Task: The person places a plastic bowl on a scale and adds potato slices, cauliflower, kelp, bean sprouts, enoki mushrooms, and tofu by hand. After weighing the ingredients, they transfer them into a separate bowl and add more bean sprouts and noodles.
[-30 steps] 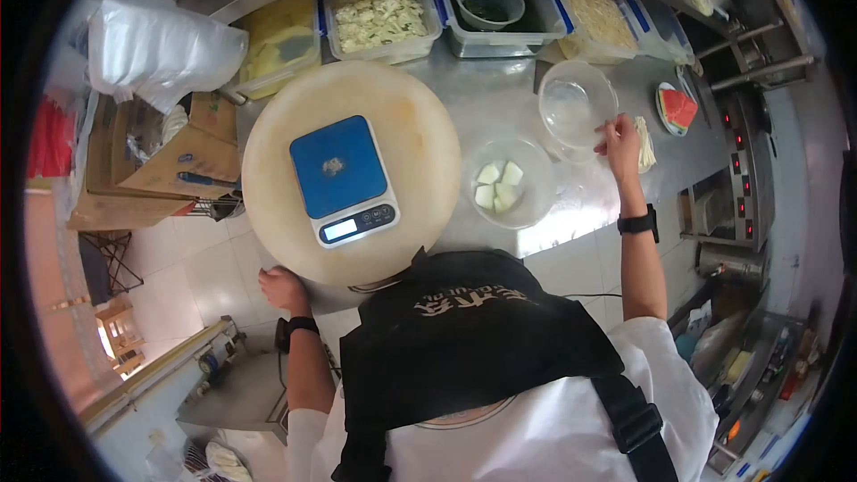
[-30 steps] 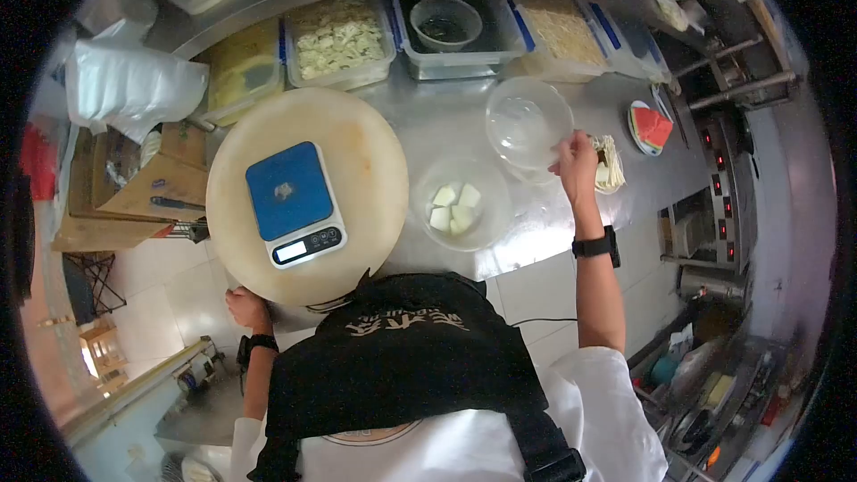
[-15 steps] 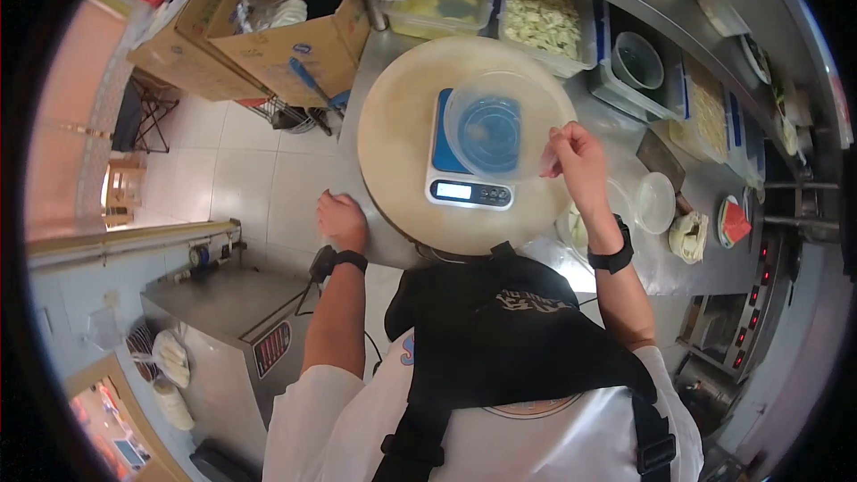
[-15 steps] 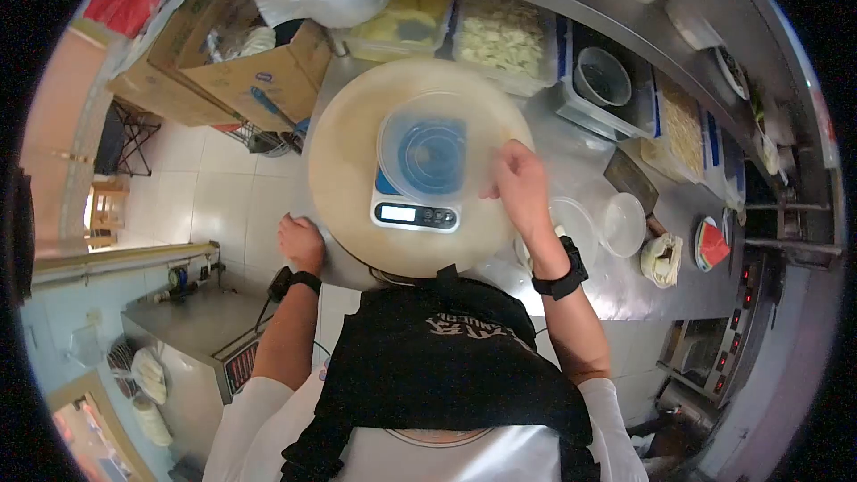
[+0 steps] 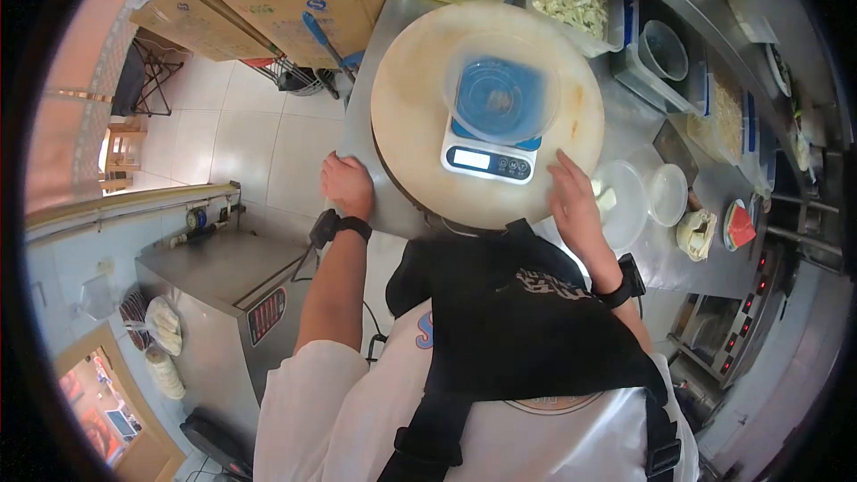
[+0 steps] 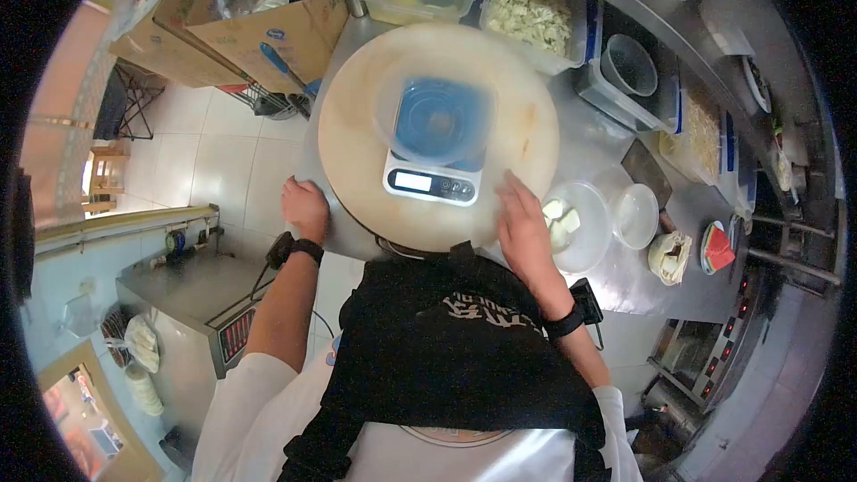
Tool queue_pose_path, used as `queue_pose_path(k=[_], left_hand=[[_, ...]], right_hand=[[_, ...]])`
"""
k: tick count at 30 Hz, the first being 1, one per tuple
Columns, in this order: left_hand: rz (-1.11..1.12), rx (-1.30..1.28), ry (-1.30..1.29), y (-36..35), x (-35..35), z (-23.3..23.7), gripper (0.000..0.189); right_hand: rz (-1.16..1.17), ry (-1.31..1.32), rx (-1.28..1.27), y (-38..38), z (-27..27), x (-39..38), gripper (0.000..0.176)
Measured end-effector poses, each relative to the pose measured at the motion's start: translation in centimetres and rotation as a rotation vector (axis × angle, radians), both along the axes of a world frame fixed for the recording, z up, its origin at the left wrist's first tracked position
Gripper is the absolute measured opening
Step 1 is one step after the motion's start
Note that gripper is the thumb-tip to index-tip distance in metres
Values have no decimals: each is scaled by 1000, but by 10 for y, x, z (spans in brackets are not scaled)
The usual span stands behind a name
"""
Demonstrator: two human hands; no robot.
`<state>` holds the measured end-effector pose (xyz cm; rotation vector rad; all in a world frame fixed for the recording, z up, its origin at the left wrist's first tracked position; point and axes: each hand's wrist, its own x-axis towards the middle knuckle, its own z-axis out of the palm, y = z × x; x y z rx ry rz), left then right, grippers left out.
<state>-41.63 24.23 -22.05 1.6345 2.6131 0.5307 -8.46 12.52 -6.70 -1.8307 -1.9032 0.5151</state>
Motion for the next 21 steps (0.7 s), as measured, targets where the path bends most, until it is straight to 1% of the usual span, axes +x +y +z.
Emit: queue_pose_path(k=[1,5,7,17,19,21], left_hand=[[-1,-7,7,-1,0,0,32],[18,-81,16,0,3,4,34],[26,-1,82,0,3,-1,29],[16,30,51,-1,3,-3,29],[25,-46,-2,0,4,3,33],[28,-35,-21,-1,3,3,33]], right_hand=[[-33,18,-24,-3,-1,-4,41],[-31,13,-31,-5,-1,-7,47],[-20,7,-48,-5,0,-7,51],[-27,-9,-63,-5,-1,-8,52],[-25,-28,-63,-5,-1,-7,53],[-13,-9,-46,-4,3,-6,50]])
